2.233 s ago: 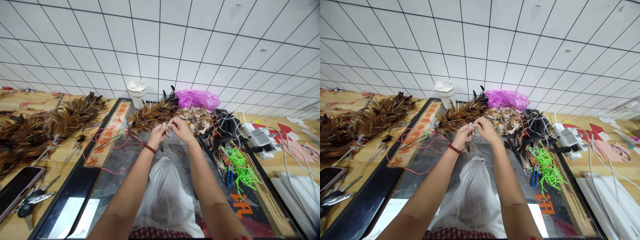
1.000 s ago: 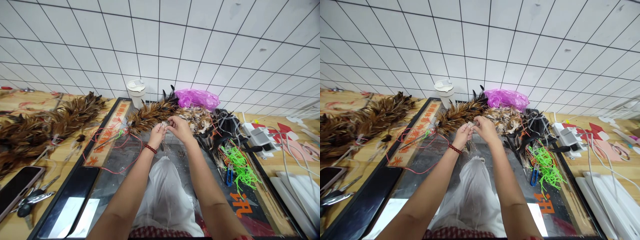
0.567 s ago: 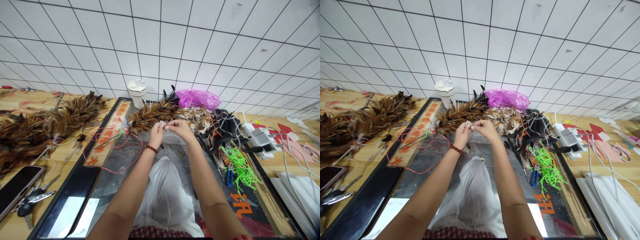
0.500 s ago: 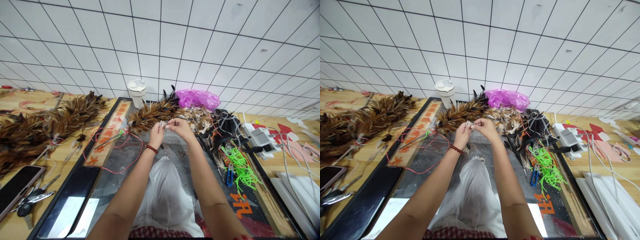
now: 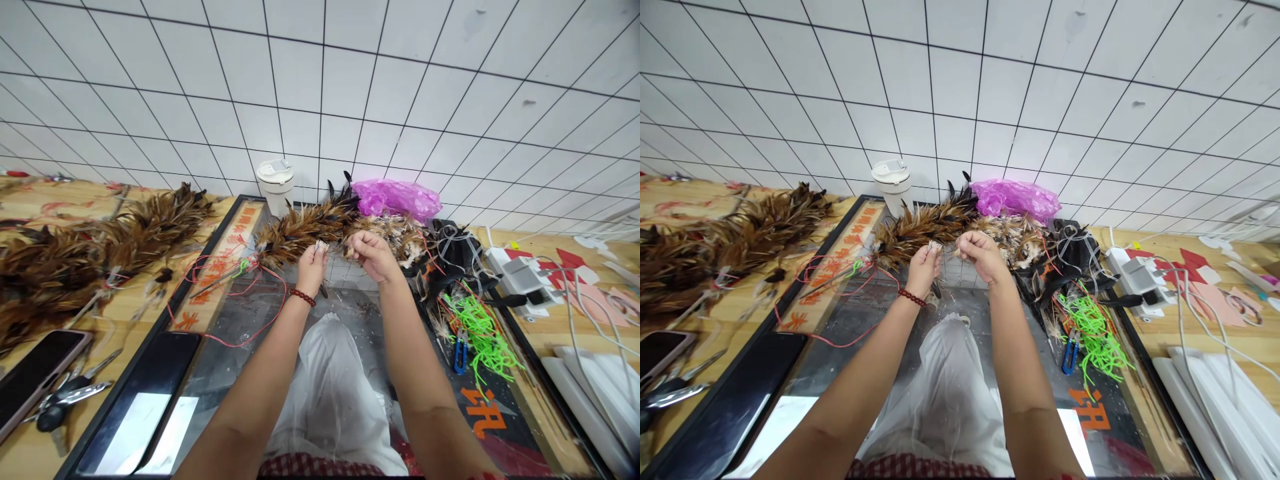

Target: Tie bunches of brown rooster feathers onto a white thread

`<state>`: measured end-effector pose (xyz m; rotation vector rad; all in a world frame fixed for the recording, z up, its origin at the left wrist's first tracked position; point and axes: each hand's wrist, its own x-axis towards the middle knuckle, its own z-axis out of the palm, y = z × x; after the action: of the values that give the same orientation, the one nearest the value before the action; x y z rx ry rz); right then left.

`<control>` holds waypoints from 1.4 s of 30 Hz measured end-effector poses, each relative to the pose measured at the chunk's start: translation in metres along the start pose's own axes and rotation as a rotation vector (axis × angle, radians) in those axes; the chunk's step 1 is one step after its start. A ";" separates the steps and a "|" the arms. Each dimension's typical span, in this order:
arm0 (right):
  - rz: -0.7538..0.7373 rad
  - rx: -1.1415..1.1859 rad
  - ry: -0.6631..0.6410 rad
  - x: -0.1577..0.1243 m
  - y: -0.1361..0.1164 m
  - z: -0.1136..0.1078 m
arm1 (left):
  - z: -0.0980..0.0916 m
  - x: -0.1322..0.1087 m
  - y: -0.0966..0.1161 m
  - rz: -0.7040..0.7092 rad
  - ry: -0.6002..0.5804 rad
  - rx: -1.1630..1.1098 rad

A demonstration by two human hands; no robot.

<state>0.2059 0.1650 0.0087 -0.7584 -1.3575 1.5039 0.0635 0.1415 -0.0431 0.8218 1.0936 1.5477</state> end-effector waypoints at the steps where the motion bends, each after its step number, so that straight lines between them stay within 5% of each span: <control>1: 0.075 -0.014 -0.067 -0.001 0.000 -0.001 | 0.000 -0.001 0.001 -0.010 -0.004 -0.013; 3: 0.204 -0.077 -0.102 0.000 0.005 -0.001 | 0.001 -0.001 0.002 -0.022 -0.015 -0.027; 5: 0.251 -0.110 -0.005 0.003 0.014 0.001 | 0.001 -0.002 0.002 -0.029 -0.024 -0.036; 9: 0.194 -0.116 0.155 0.011 0.027 0.005 | 0.001 -0.002 0.001 -0.015 -0.054 -0.040; 25: -0.005 -0.156 0.252 0.013 0.037 0.015 | 0.002 -0.006 0.002 -0.045 -0.160 -0.006; 37: 0.029 -0.071 0.203 0.012 0.037 0.017 | 0.004 -0.004 0.000 -0.093 -0.077 -0.011; 42: 0.138 -0.017 0.035 0.009 0.036 0.015 | 0.003 -0.002 -0.001 -0.044 -0.048 0.014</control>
<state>0.1804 0.1693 -0.0217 -0.9004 -1.3162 1.5806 0.0667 0.1401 -0.0426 0.8355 1.0815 1.4779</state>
